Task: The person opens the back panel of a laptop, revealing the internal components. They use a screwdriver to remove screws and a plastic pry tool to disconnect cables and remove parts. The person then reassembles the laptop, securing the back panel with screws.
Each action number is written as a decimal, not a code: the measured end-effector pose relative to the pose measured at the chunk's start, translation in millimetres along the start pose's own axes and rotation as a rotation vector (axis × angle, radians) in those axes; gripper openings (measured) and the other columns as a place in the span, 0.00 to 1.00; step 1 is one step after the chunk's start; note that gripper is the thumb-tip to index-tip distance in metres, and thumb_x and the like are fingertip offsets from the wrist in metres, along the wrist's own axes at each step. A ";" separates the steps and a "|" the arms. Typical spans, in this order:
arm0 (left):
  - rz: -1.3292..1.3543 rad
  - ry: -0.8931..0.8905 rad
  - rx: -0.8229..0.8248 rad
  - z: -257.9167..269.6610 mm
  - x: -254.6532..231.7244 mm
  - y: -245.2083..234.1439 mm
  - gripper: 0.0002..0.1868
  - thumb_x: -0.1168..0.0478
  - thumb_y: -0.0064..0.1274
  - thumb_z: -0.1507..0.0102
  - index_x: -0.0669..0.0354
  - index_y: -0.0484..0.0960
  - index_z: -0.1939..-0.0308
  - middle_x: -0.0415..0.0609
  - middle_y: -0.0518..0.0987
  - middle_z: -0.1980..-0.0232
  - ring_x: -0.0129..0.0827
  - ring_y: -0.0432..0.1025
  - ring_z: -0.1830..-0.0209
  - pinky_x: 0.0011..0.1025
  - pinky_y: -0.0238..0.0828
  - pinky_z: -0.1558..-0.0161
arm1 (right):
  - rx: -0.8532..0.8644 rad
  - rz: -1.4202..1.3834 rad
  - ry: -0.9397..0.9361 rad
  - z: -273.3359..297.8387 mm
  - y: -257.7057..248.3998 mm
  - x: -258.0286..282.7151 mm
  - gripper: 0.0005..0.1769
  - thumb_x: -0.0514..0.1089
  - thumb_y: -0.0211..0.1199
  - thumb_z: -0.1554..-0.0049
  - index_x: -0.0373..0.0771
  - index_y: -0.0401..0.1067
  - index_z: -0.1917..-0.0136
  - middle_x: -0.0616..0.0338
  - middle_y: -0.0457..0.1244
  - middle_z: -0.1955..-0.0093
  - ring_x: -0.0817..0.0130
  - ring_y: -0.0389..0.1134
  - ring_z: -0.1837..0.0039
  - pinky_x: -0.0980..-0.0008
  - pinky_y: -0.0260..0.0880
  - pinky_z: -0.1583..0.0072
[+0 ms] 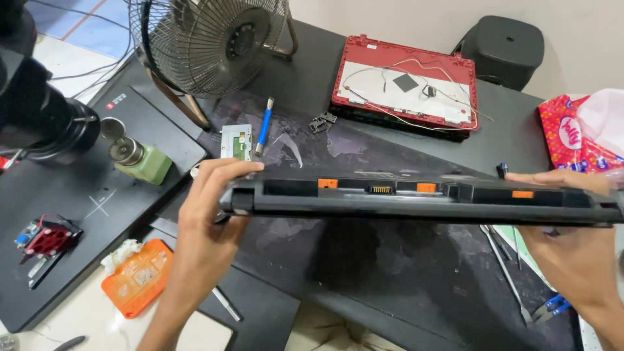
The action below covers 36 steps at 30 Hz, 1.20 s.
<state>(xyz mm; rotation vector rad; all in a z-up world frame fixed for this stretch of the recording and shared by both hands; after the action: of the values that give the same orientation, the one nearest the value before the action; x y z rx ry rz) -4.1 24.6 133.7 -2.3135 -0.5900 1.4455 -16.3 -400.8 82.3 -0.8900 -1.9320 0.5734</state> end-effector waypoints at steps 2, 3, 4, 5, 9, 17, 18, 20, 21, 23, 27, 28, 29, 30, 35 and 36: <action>-0.018 0.037 -0.019 4.9 11.1 8.1 0.32 0.83 0.53 0.50 0.58 0.78 0.43 0.51 0.76 0.44 0.43 0.75 0.42 0.32 0.70 0.44 | -0.030 0.010 -0.021 2.0 5.4 -8.8 0.18 0.25 0.67 0.41 0.29 0.68 0.39 0.47 0.68 0.41 0.64 0.71 0.42 0.71 0.70 0.38; -0.032 0.074 -0.033 7.7 16.8 12.3 0.34 0.84 0.52 0.52 0.58 0.78 0.42 0.53 0.76 0.43 0.47 0.74 0.41 0.33 0.69 0.41 | -0.059 0.024 -0.037 2.7 8.1 -13.3 0.16 0.24 0.67 0.42 0.29 0.70 0.41 0.45 0.69 0.39 0.63 0.71 0.43 0.70 0.70 0.37; -0.035 0.068 -0.037 11.7 20.7 13.3 0.34 0.84 0.52 0.52 0.58 0.78 0.42 0.53 0.76 0.43 0.47 0.74 0.41 0.33 0.69 0.41 | -0.053 0.021 -0.040 4.7 11.7 -18.1 0.16 0.24 0.67 0.42 0.29 0.70 0.41 0.45 0.69 0.39 0.63 0.71 0.43 0.70 0.70 0.37; -0.020 0.078 -0.033 15.2 24.2 15.0 0.38 0.84 0.50 0.56 0.58 0.78 0.42 0.52 0.76 0.42 0.47 0.74 0.39 0.34 0.69 0.39 | -0.096 -0.013 -0.092 6.5 13.8 -21.9 0.15 0.27 0.67 0.38 0.30 0.66 0.41 0.44 0.68 0.37 0.63 0.70 0.39 0.71 0.68 0.35; -0.062 0.121 -0.034 26.2 42.2 16.1 0.46 0.84 0.43 0.64 0.58 0.79 0.40 0.52 0.77 0.38 0.48 0.73 0.34 0.34 0.68 0.35 | -0.190 -0.289 -0.119 19.7 26.0 -31.5 0.19 0.34 0.67 0.36 0.35 0.60 0.38 0.47 0.66 0.38 0.62 0.69 0.33 0.71 0.71 0.29; -0.020 0.211 0.008 78.9 90.9 8.3 0.25 0.72 0.54 0.43 0.64 0.77 0.40 0.62 0.74 0.35 0.52 0.71 0.30 0.41 0.69 0.32 | -0.079 -0.103 -0.279 50.3 27.8 -17.4 0.31 0.45 0.71 0.51 0.36 0.60 0.40 0.35 0.64 0.34 0.46 0.71 0.36 0.58 0.72 0.38; 0.033 0.298 0.087 87.7 107.3 6.3 0.22 0.69 0.50 0.38 0.68 0.75 0.39 0.67 0.71 0.34 0.57 0.69 0.29 0.45 0.68 0.30 | -0.040 -0.141 -0.326 56.1 27.9 -15.9 0.30 0.47 0.69 0.48 0.36 0.59 0.39 0.35 0.63 0.32 0.45 0.71 0.34 0.56 0.73 0.37; 0.004 0.305 0.076 97.4 120.8 9.9 0.20 0.67 0.48 0.37 0.69 0.74 0.41 0.68 0.71 0.35 0.57 0.70 0.29 0.45 0.67 0.29 | -0.028 -0.129 -0.351 54.6 27.4 -13.2 0.30 0.49 0.69 0.47 0.35 0.59 0.40 0.34 0.62 0.33 0.44 0.70 0.35 0.52 0.72 0.36; -0.037 0.308 0.050 103.7 126.7 10.1 0.19 0.65 0.47 0.36 0.71 0.73 0.42 0.69 0.72 0.36 0.58 0.70 0.30 0.46 0.67 0.28 | -0.012 -0.130 -0.391 53.8 27.0 -10.3 0.31 0.52 0.69 0.47 0.34 0.58 0.41 0.32 0.61 0.35 0.42 0.69 0.36 0.48 0.72 0.36; 0.015 0.361 0.083 121.6 180.0 13.8 0.16 0.67 0.47 0.35 0.70 0.74 0.44 0.71 0.71 0.35 0.59 0.69 0.29 0.47 0.66 0.28 | -0.013 -0.121 -0.410 55.1 27.3 -14.3 0.29 0.51 0.68 0.46 0.34 0.59 0.40 0.32 0.62 0.35 0.42 0.70 0.37 0.49 0.73 0.36; 0.069 0.347 0.194 146.2 231.8 6.6 0.14 0.71 0.45 0.36 0.66 0.76 0.46 0.75 0.70 0.33 0.62 0.67 0.28 0.50 0.62 0.27 | -0.008 -0.121 -0.470 59.1 29.6 -24.9 0.24 0.47 0.63 0.44 0.34 0.59 0.40 0.32 0.62 0.36 0.40 0.70 0.37 0.48 0.74 0.36; 0.070 0.346 0.195 147.0 233.3 6.7 0.14 0.71 0.45 0.36 0.66 0.76 0.46 0.75 0.70 0.33 0.62 0.67 0.28 0.50 0.62 0.27 | -0.006 -0.121 -0.470 58.2 29.5 -23.4 0.24 0.47 0.63 0.44 0.34 0.59 0.40 0.32 0.62 0.36 0.40 0.70 0.37 0.48 0.74 0.36; 0.083 0.335 0.190 147.7 234.8 6.5 0.15 0.71 0.46 0.36 0.65 0.76 0.46 0.74 0.71 0.33 0.62 0.67 0.28 0.50 0.62 0.26 | -0.010 -0.114 -0.471 57.5 29.2 -21.8 0.23 0.46 0.63 0.44 0.34 0.59 0.40 0.32 0.62 0.35 0.41 0.70 0.37 0.49 0.74 0.36; 0.095 0.324 0.186 148.5 236.1 5.8 0.15 0.72 0.47 0.37 0.64 0.76 0.45 0.73 0.71 0.33 0.62 0.67 0.28 0.51 0.62 0.26 | -0.015 -0.108 -0.472 56.8 29.1 -20.0 0.23 0.44 0.63 0.44 0.34 0.60 0.40 0.32 0.62 0.35 0.42 0.71 0.38 0.50 0.74 0.37; 0.042 0.356 0.237 196.6 315.1 6.2 0.17 0.73 0.47 0.37 0.65 0.74 0.43 0.74 0.69 0.32 0.60 0.66 0.27 0.47 0.59 0.26 | 0.150 0.103 -0.645 66.8 23.0 -32.4 0.23 0.38 0.65 0.51 0.35 0.64 0.42 0.36 0.64 0.38 0.40 0.71 0.40 0.53 0.77 0.43; -0.013 0.334 0.256 215.7 341.1 6.4 0.17 0.73 0.46 0.36 0.65 0.74 0.43 0.73 0.69 0.31 0.58 0.65 0.26 0.46 0.58 0.25 | 0.190 0.248 -0.734 71.7 24.9 -34.6 0.23 0.35 0.66 0.53 0.36 0.65 0.44 0.38 0.66 0.40 0.40 0.72 0.43 0.54 0.78 0.46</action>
<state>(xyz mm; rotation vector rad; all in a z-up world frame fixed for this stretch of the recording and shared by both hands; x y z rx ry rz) -64.1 211.3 -219.0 -2.2671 -0.3041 1.0256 -58.8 -414.5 11.8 -0.8712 -2.3580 1.3546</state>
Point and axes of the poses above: each hand's wrist, its own z-axis away from the middle knuckle, its own y-axis out of the palm, x = y × z, the point moved 3 cm from there along -z, towards the middle knuckle
